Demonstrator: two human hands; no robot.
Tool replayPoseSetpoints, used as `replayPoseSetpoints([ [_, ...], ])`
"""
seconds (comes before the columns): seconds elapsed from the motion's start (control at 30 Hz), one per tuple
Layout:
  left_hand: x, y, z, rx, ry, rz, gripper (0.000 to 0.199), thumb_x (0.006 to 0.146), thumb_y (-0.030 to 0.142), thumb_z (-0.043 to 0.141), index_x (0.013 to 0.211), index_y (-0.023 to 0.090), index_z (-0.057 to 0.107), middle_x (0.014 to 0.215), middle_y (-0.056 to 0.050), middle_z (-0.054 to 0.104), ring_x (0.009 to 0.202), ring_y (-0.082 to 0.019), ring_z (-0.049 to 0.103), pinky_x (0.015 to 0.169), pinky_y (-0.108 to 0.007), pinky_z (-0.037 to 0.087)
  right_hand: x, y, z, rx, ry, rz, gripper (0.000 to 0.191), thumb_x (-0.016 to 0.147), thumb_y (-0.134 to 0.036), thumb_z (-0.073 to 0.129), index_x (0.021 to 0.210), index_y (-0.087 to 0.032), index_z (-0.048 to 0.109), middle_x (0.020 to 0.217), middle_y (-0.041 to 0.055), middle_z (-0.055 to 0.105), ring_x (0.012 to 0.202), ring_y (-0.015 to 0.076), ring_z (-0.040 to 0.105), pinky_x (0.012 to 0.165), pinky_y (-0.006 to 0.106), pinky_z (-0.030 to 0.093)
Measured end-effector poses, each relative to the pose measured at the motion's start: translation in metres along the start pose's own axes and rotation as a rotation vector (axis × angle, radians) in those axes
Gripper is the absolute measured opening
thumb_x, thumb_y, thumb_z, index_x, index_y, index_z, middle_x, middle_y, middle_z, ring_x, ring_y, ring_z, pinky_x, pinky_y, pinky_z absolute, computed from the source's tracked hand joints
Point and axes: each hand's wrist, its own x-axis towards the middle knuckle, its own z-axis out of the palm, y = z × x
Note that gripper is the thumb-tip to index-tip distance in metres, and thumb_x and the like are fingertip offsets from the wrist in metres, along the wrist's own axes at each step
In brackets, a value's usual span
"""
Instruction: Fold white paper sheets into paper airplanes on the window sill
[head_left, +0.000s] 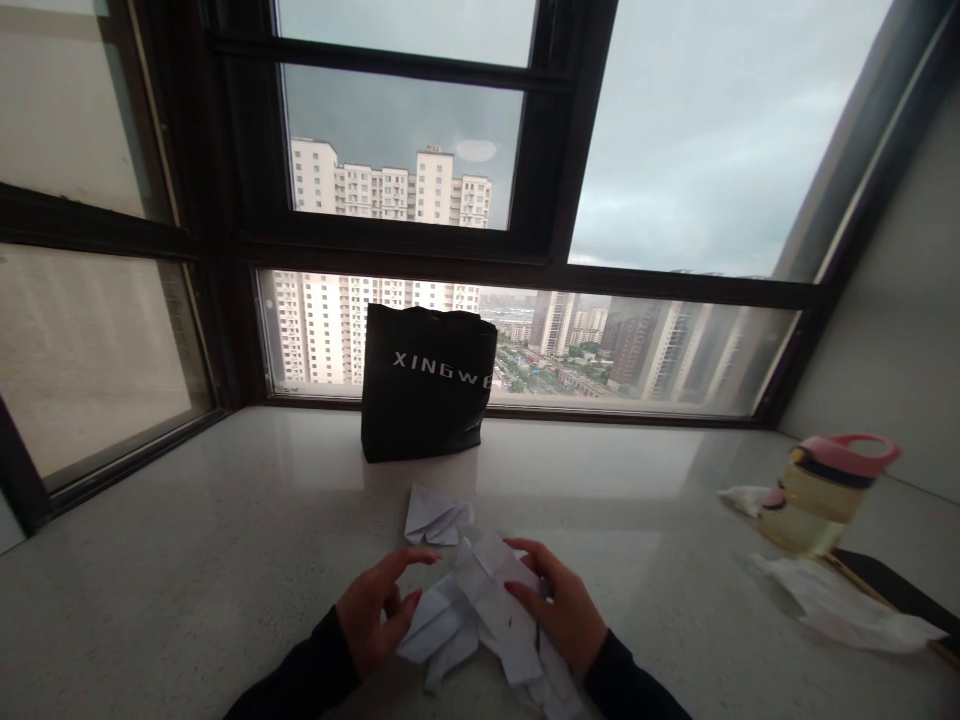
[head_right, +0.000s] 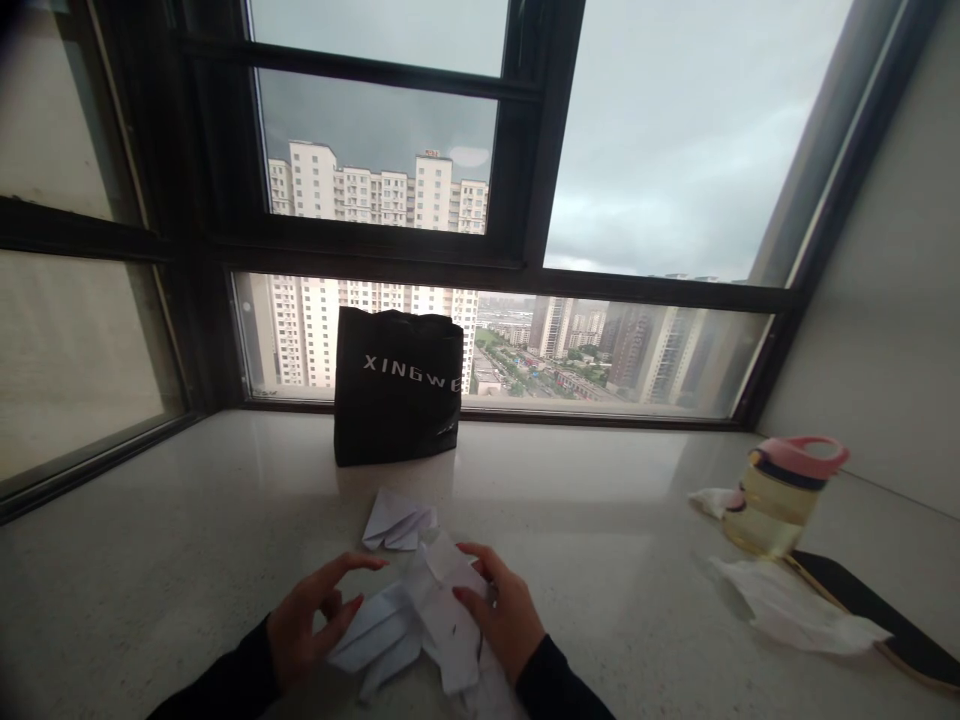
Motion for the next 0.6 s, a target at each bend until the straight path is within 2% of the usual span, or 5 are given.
replayPoseSetpoints([
  [0.13,0.011,0.002,-0.021,0.309,-0.157,-0.095,0.038,0.067,0.027,0.045,0.105,0.028,0.047,0.089,0.003,0.063,0.037,-0.007,0.049,0.048,-0.02,0.041,0.003,-0.001,0.003,0.155,0.013,-0.052,0.034,0.077,-0.035,0.042,0.108,-0.02,0.046,0.086,0.0052,0.06,0.079,0.0182,0.057,0.065,0.028,0.047],
  [0.2,0.02,0.003,-0.031,0.474,-0.187,-0.142,0.031,0.071,0.032,0.04,0.1,0.028,0.051,0.089,0.002,0.064,0.046,-0.012,0.056,0.054,-0.024,0.042,0.001,0.0,0.006,0.051,0.001,-0.126,0.034,0.077,-0.036,0.042,0.107,-0.021,0.049,0.101,0.008,0.056,0.093,0.0205,0.052,0.078,0.033,0.042],
  [0.3,0.037,0.0,-0.033,0.593,-0.196,-0.147,0.03,0.073,0.029,0.037,0.099,0.025,0.053,0.096,-0.002,0.061,0.079,-0.019,0.058,0.069,-0.029,0.042,-0.002,0.005,0.011,-0.196,0.056,-0.167,0.043,0.074,-0.04,0.046,0.113,-0.021,0.046,0.116,0.0093,0.047,0.109,0.0233,0.039,0.091,0.038,0.032],
  [0.43,0.061,-0.012,-0.01,0.608,-0.181,-0.179,0.042,0.072,0.034,0.041,0.109,0.016,0.047,0.114,-0.01,0.051,0.102,-0.025,0.047,0.084,-0.036,0.034,-0.006,0.015,0.013,-0.416,0.024,-0.12,0.068,0.068,-0.051,0.049,0.123,-0.014,0.034,0.125,0.0138,0.039,0.118,0.0291,0.025,0.095,0.048,0.019],
  [0.6,0.081,-0.031,0.026,0.606,-0.144,-0.286,0.069,0.066,0.047,0.049,0.121,0.008,0.033,0.126,-0.018,0.035,0.114,-0.036,0.03,0.088,-0.049,0.026,-0.008,0.013,0.016,-0.525,-0.238,-0.098,0.098,0.048,-0.061,0.058,0.127,-0.014,0.024,0.129,0.0131,0.032,0.121,0.0322,0.016,0.096,0.051,0.005],
])
